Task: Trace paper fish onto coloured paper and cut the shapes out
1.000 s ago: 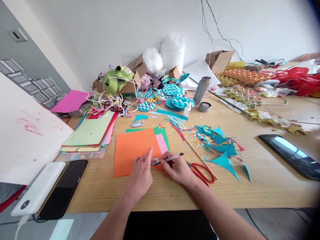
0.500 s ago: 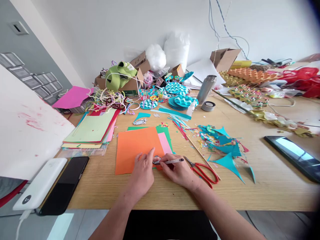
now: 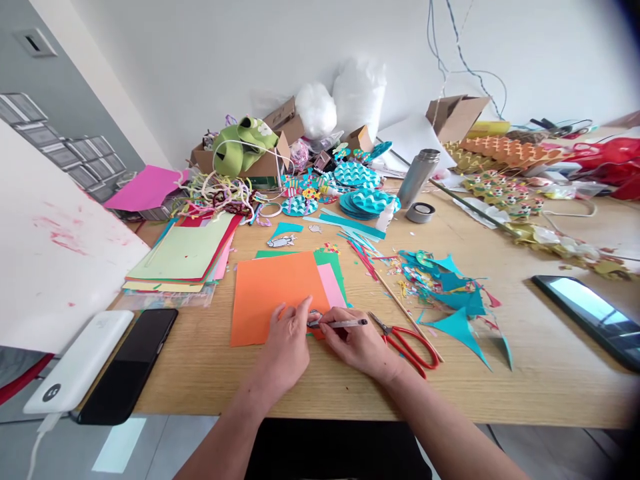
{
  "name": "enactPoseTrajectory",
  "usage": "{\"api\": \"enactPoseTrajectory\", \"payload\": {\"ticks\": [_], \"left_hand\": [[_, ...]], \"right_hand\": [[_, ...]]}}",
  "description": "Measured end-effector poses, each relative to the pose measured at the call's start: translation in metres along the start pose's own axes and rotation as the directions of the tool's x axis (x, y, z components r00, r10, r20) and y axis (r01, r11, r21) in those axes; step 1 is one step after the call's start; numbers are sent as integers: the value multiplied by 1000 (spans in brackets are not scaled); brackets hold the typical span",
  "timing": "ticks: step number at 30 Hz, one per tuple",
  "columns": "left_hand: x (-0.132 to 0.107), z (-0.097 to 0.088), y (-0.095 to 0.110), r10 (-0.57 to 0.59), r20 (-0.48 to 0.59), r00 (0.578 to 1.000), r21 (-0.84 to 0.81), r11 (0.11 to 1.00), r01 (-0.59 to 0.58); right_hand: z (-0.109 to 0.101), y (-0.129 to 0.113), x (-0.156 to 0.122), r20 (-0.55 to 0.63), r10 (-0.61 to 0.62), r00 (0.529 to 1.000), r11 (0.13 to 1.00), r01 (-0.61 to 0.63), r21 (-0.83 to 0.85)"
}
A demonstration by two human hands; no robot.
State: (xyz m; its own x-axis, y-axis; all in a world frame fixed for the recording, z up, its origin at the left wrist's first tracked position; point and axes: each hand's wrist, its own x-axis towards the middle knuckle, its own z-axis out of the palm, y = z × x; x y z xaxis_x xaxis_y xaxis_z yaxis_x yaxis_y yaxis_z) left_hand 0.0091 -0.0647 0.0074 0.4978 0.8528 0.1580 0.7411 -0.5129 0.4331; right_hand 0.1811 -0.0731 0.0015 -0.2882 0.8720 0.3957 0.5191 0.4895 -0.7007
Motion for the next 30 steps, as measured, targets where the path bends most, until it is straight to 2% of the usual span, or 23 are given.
{"api": "enactPoseTrajectory", "payload": {"ticks": [11,19,30], "left_hand": [[0,-3,4,-9,5,1000,2,1000,9],[-1,-5,6,-8,24,1000,-11,1000,9],[-1,-3,6,-4,7,1000,15,1000,4]], "right_hand": [[-2,-5,1,-23,-43,999,998,42,-38],[-3,-6,0,-41,-24,999,992,19,-124],[-3,-6,0,-27,-16,1000,994,13,-105]]}}
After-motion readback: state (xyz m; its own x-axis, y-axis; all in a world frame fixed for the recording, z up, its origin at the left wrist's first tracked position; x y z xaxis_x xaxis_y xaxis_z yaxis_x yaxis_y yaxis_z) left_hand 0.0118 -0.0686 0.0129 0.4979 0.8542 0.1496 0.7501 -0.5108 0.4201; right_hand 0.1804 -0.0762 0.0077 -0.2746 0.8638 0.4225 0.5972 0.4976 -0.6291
